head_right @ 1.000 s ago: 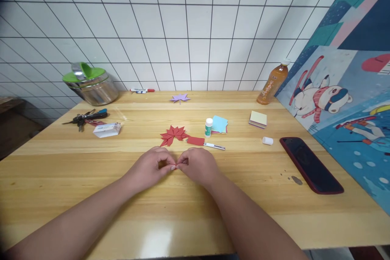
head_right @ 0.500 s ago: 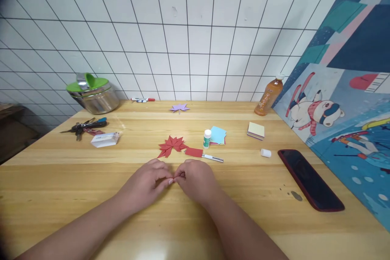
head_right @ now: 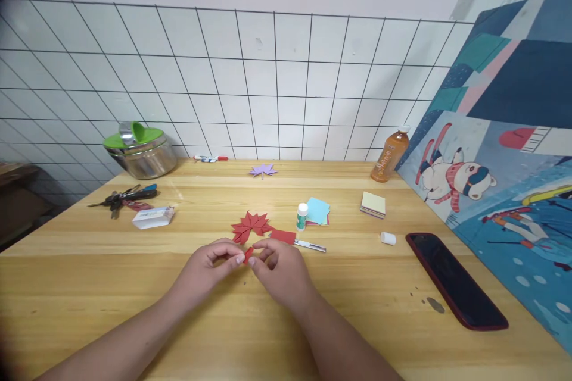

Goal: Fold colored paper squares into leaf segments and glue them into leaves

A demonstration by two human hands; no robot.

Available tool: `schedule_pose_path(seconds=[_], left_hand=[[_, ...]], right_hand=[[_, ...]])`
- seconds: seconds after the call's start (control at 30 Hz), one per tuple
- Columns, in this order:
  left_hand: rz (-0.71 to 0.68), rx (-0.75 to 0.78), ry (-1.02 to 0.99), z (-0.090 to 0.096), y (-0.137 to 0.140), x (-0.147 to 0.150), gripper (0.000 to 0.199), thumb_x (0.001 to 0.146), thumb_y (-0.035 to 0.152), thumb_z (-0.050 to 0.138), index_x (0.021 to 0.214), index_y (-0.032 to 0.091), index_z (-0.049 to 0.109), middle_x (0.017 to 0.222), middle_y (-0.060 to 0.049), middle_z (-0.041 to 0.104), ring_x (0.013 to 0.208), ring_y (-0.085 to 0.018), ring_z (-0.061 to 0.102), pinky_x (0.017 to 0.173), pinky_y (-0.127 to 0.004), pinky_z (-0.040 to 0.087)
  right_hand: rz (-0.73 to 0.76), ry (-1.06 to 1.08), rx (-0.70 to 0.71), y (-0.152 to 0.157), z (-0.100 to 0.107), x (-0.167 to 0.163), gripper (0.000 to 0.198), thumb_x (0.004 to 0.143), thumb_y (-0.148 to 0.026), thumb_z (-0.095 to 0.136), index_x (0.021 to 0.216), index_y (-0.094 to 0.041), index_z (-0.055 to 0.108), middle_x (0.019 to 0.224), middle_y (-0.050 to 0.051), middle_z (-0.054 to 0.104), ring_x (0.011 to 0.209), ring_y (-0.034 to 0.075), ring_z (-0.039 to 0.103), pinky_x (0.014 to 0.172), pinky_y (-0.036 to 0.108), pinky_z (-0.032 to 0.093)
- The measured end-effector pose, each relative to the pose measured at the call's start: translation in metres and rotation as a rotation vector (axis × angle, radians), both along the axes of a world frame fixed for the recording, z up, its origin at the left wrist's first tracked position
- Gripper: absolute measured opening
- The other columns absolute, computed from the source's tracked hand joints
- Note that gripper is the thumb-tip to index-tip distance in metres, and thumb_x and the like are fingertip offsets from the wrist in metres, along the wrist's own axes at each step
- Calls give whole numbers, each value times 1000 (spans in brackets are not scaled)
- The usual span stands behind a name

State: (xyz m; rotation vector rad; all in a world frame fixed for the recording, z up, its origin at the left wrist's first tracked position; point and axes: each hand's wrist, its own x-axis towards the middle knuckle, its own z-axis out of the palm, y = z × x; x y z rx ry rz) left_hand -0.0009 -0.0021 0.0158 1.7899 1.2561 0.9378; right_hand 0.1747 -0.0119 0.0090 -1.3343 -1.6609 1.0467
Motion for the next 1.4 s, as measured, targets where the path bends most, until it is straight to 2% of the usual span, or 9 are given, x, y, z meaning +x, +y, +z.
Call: schedule_pose_path(seconds=[0.1, 0.2, 0.37, 0.53, 0.67, 0.9, 1.07, 1.2, 1.4], left_hand=[[-7, -29, -11, 0, -3, 3, 15, 75, 30, 60, 67, 17, 63, 71, -2, 62, 71, -16, 57, 69, -28, 44], [-7, -60, -17, 0, -4, 5, 16, 72, 31, 62, 66, 17, 62, 69, -2, 62, 68, -15, 56, 67, -27, 44], [-43, -140, -26, -3, -3, 3, 18, 70, 33, 63, 66, 16, 60, 67, -2, 62, 65, -15, 57, 63, -26, 45], [-179, -63, 76, -2, -4, 0, 13, 74, 29, 61, 72, 18, 67, 79, -4, 66, 77, -16, 59, 74, -28, 45], [-247, -46, 132, 1, -5, -1, 11, 73, 25, 61, 68, 19, 68, 77, -4, 66, 76, -16, 60, 75, -28, 45], [-174, -130, 151, -5, -8, 0, 14, 70, 32, 63, 74, 20, 68, 79, -3, 68, 74, -16, 61, 69, -26, 46], [-157, -230, 72, -9, -10, 5, 19, 74, 34, 58, 73, 18, 67, 66, -1, 66, 63, -14, 59, 58, -23, 44], [-108, -193, 50, -3, -9, 5, 16, 74, 31, 59, 71, 18, 67, 68, -1, 67, 65, -14, 59, 62, -24, 44], [-96, -198, 30, 0, -9, 5, 16, 76, 31, 56, 74, 18, 66, 68, -1, 66, 66, -15, 60, 63, -25, 46]], right_hand=[[10, 53, 14, 0, 1, -2, 25, 73, -28, 58, 96, -20, 63, 75, 1, 62, 60, 10, 54, 56, 21, 44], [6, 74, 33, 1, 1, -2, 15, 72, -25, 58, 82, -18, 66, 71, 1, 63, 62, 11, 55, 58, 21, 44], [20, 26, -1, 1, 5, 0, 11, 72, -25, 58, 73, -16, 64, 68, 1, 63, 62, 11, 55, 58, 21, 43], [128, -132, 20, -2, 6, 6, 10, 71, -21, 56, 70, -18, 66, 66, -1, 64, 59, 10, 53, 57, 20, 42], [167, -146, -14, -3, 4, 9, 11, 71, -22, 55, 70, -19, 66, 65, -1, 63, 58, 10, 53, 53, 19, 40], [88, -115, -98, 1, 2, 11, 11, 70, -24, 56, 69, -17, 65, 61, -1, 61, 55, 9, 52, 50, 19, 39], [74, -50, -161, 3, 4, 9, 13, 68, -28, 60, 69, -17, 65, 64, 0, 64, 58, 11, 56, 54, 20, 42], [89, 51, -185, 2, 2, 6, 17, 67, -32, 62, 73, -16, 65, 70, 2, 66, 62, 12, 58, 57, 21, 44], [54, 21, -140, 2, 1, 5, 13, 69, -29, 59, 68, -17, 62, 64, -1, 62, 55, 10, 54, 51, 19, 40]])
